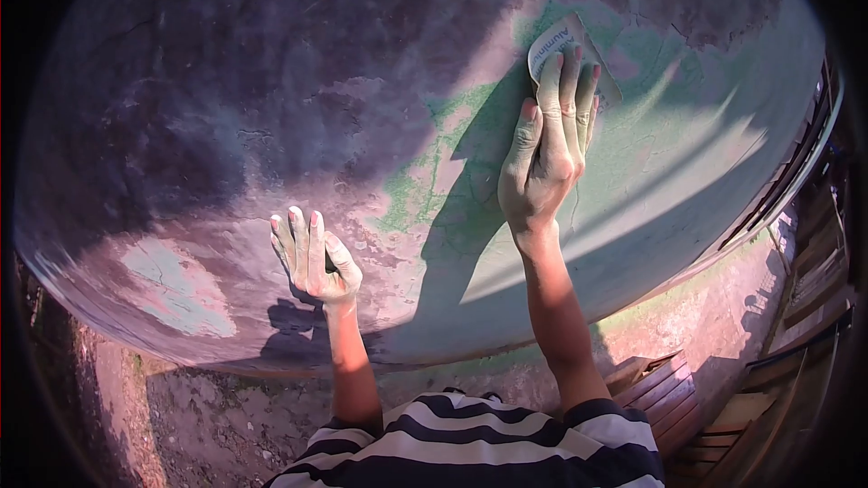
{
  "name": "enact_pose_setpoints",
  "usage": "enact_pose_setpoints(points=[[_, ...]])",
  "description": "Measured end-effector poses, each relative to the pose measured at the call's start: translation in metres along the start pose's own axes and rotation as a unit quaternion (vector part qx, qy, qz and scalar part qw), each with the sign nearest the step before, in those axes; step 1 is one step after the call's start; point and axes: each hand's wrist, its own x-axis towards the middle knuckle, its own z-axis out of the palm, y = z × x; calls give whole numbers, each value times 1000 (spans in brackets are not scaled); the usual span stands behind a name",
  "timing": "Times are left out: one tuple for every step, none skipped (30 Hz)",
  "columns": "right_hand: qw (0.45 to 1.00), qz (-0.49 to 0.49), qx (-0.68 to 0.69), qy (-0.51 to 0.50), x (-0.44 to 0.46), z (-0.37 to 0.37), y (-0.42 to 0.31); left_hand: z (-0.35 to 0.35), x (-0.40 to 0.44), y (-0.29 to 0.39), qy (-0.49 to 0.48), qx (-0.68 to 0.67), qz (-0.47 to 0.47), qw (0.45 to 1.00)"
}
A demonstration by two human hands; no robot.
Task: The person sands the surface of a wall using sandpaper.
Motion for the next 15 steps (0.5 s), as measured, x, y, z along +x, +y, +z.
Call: enact_pose_setpoints(points=[[1000,-1,-16,-10,-3,0,-3,0,0,0,1,2,-3,1000],[999,13,-11,-31,-14,1,-12,0,0,0,0,3,-3,1000],[998,8,-5,-65,-38,3,-16,0,0,0,0,5,-2,1000],[997,2,15,-80,-70,7,-22,-1,1,0,0,7,-4,1000],[992,-20,7,-128,-106,7,-27,-1,2,1,0,3,-2,1000],[987,-78,-15,-137,-137,12,-26,0,2,1,1,0,0,1000],[980,-110,-24,-162,-143,8,-26,0,1,1,4,3,-2,1000],[979,-123,-15,-163,-142,5,-17,0,1,1,4,5,0,1000],[983,-108,-11,-149,-123,2,-13,0,0,0,1,6,2,1000],[987,-89,-10,-136,-97,-1,-11,-1,0,0,-3,6,3,1000],[991,-68,-8,-115,-69,-3,-9,0,1,1,7,3,-11,1000],[994,-50,-7,-95,-41,-3,-7,2,0,3,18,-1,-28,999],[996,-42,-2,-73,-20,-1,-8,3,0,3,17,-3,-31,999],[998,-34,3,-52,-6,-1,-9,2,1,3,20,-2,-29,999],[998,-28,4,-50,-4,2,-15,2,0,3,23,-1,-27,999]])
